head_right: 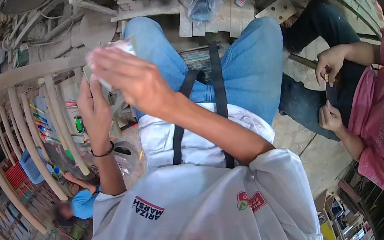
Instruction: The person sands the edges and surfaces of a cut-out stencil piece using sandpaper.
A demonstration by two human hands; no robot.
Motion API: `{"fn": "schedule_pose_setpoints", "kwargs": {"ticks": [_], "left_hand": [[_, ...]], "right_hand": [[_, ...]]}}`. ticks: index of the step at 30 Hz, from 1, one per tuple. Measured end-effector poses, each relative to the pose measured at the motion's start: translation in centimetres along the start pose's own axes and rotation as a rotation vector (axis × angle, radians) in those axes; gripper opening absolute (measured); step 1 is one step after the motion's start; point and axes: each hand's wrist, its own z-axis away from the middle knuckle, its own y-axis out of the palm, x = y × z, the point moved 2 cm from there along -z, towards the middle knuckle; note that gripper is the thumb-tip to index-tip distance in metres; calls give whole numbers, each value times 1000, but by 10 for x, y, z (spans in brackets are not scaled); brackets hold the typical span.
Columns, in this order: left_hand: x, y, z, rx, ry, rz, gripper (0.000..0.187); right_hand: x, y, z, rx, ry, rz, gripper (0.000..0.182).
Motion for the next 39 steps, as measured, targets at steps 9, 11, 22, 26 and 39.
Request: {"fn": "schedule_pose_setpoints", "kwargs": {"ticks": [9, 11, 22, 26, 39], "left_hand": [[4, 18, -8, -24, 5, -45, 28], [4, 16, -8, -23, -23, -21, 29], [1, 10, -5, 4, -5, -83, 28], [6, 9, -3, -3, 66, -117, 28], [6, 6, -7, 46, 5, -177, 28]], "right_hand": [[5, -4, -10, 30, -169, 18, 48], [-6, -5, -8, 26, -181, -15, 49], [-17, -2, 4, -1, -8, 38, 46], [10, -3, -3, 1, -48, 6, 51], [-20, -9, 5, 26, -27, 61, 49]]}}
